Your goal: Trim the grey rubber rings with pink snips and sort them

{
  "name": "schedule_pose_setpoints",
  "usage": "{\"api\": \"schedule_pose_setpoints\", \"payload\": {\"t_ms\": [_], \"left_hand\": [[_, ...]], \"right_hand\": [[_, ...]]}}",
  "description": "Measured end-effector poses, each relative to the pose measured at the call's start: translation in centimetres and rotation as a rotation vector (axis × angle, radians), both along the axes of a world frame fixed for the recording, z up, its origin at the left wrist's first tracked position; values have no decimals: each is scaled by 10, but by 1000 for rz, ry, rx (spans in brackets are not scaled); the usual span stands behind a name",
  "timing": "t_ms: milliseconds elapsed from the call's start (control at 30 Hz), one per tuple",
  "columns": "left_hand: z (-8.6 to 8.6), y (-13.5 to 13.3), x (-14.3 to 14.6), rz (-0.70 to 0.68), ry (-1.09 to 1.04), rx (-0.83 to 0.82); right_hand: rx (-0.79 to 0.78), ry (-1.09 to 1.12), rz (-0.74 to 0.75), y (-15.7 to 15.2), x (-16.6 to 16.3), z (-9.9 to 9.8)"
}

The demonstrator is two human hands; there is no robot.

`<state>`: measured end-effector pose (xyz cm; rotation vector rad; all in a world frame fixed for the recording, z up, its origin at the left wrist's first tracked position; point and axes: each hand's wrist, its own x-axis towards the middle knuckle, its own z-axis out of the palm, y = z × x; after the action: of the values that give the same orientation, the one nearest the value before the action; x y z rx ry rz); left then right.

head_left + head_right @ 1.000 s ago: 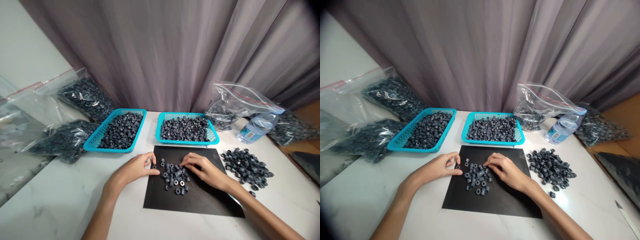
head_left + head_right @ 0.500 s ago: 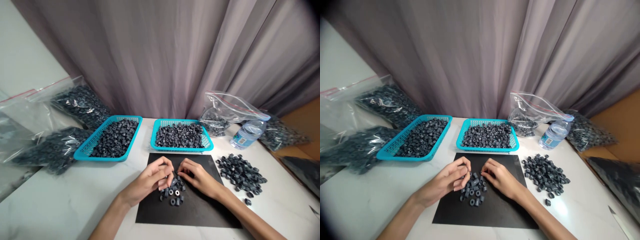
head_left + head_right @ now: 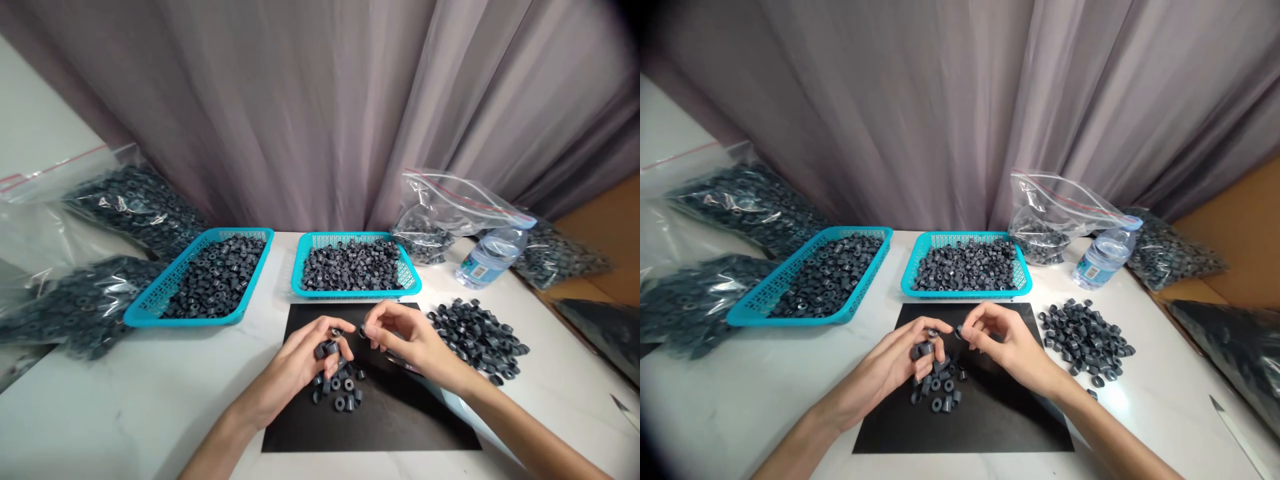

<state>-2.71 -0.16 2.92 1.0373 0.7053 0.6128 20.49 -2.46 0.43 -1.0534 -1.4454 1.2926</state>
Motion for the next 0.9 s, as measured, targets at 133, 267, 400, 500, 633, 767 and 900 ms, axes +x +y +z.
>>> {"api": "schedule_pose_setpoints", "payload": {"t_ms": [133,267,400,500,633,767,900], "left_hand": [[0,0,-1,2,12,15],[3,-2,0,-5,68,93],[1,-6,6,4,135,236],[-5,-11,11,7,123,271],[-14,-18,16,46,148,314],[-19,-20,18,104,164,368],[-19,-19,19,116,226,406]], "right_hand": [[-134,129,23,-4,-7,3],[-234,222,-10,-9,-17,7],[-311,283,-10,-15,-24,10],[-343,297,0,-19,-27,10],[-367,296,-2,-21,-30,7],[-350,283,-30,-21,-30,4],[-326,263,-61,-20,-33,1]]}}
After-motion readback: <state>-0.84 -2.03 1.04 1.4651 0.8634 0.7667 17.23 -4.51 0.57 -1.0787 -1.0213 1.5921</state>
